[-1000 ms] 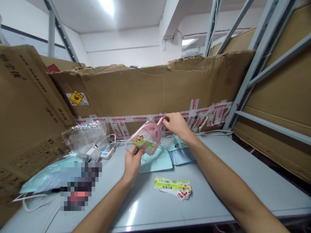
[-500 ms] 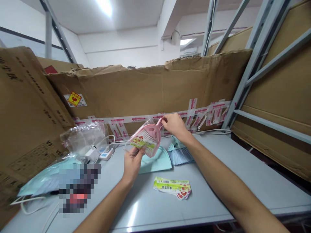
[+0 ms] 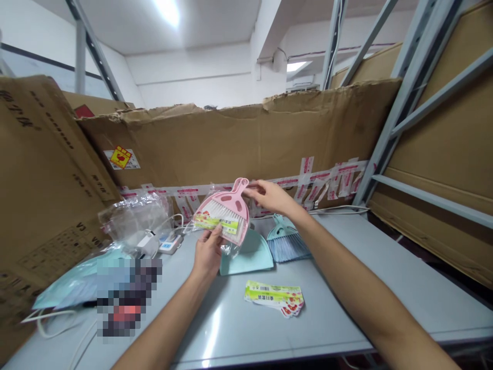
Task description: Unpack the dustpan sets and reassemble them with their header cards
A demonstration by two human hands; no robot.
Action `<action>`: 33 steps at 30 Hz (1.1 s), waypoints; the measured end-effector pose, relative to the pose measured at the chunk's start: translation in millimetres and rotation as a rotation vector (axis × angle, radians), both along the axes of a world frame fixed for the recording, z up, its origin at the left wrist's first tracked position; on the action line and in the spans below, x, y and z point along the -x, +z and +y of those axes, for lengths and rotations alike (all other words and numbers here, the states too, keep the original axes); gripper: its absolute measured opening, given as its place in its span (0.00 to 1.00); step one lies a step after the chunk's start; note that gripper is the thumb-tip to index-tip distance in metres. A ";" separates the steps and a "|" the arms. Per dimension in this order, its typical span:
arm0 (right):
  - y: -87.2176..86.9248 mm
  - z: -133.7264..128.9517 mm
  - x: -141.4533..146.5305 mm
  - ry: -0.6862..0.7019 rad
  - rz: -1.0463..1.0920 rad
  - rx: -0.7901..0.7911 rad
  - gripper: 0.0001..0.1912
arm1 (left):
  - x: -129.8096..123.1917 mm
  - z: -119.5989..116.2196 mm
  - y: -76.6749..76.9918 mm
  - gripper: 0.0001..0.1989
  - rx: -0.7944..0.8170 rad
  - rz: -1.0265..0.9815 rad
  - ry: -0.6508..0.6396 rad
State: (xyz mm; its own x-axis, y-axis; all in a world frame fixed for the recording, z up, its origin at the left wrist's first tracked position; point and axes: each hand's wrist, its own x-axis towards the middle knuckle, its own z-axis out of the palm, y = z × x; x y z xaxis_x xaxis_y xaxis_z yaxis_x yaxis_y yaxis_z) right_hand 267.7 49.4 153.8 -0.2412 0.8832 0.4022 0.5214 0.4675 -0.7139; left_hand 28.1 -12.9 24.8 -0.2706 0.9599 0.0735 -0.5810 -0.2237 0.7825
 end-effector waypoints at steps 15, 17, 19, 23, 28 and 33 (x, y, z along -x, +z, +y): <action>23.4 -32.7 -2.3 0.070 0.244 -0.177 0.08 | -1.5 -9.8 3.2 0.19 0.162 -0.242 -0.347; 24.5 -37.1 -0.8 0.010 0.247 -0.279 0.08 | -2.3 -11.8 4.9 0.20 0.174 -0.253 -0.377; 25.7 -42.5 0.7 -0.038 0.257 -0.387 0.09 | -3.3 -13.2 5.6 0.22 0.187 -0.249 -0.414; 30.1 -53.5 1.3 -0.075 0.280 -0.490 0.10 | -4.4 -13.5 4.2 0.25 0.194 -0.236 -0.432; 35.5 -59.7 -1.8 -0.037 0.286 -0.446 0.10 | -4.4 -13.9 0.8 0.26 0.161 -0.219 -0.448; 31.7 -54.1 -0.9 0.023 0.347 -0.374 0.10 | -6.3 -11.2 -4.9 0.26 0.225 -0.216 -0.469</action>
